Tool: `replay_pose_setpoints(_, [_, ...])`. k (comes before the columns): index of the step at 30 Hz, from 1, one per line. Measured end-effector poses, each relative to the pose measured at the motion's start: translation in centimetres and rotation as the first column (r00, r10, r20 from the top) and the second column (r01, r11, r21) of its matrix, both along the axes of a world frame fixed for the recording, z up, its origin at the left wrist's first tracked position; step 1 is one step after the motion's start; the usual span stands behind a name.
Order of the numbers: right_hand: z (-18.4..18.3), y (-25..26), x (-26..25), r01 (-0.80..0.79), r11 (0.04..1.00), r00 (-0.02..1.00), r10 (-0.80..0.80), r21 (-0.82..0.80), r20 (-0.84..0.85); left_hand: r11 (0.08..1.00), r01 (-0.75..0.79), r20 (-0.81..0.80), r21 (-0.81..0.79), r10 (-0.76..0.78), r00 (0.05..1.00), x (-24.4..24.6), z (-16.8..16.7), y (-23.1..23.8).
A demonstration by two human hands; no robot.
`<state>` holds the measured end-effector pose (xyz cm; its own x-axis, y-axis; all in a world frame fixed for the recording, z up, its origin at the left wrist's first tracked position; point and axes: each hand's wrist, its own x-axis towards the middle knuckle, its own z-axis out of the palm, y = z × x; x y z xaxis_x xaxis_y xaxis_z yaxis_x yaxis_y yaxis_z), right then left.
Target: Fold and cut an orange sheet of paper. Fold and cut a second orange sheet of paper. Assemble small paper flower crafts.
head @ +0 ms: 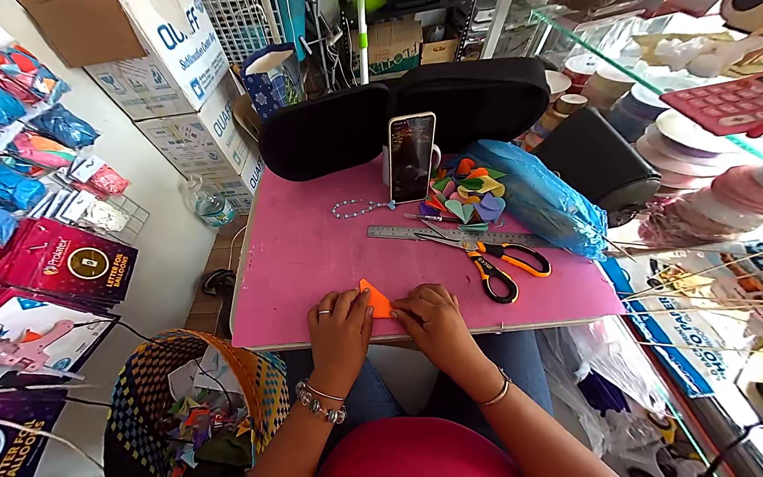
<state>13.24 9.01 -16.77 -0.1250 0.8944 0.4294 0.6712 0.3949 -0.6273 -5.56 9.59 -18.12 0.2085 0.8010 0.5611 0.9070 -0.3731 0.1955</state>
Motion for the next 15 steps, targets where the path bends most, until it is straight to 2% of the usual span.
replay_pose_setpoints(8, [0.5,0.0,-0.1,-0.002,0.998,1.000,0.001,-0.071,-0.012,0.996,-0.009,-0.015,-0.093,0.008,1.000,0.3,1.1,-0.1])
replay_pose_setpoints(15, [0.6,-0.1,0.0,-0.001,0.996,1.000,-0.001,-0.091,-0.018,0.996,-0.014,0.000,-0.084,0.014,1.000,0.5,1.1,-0.1])
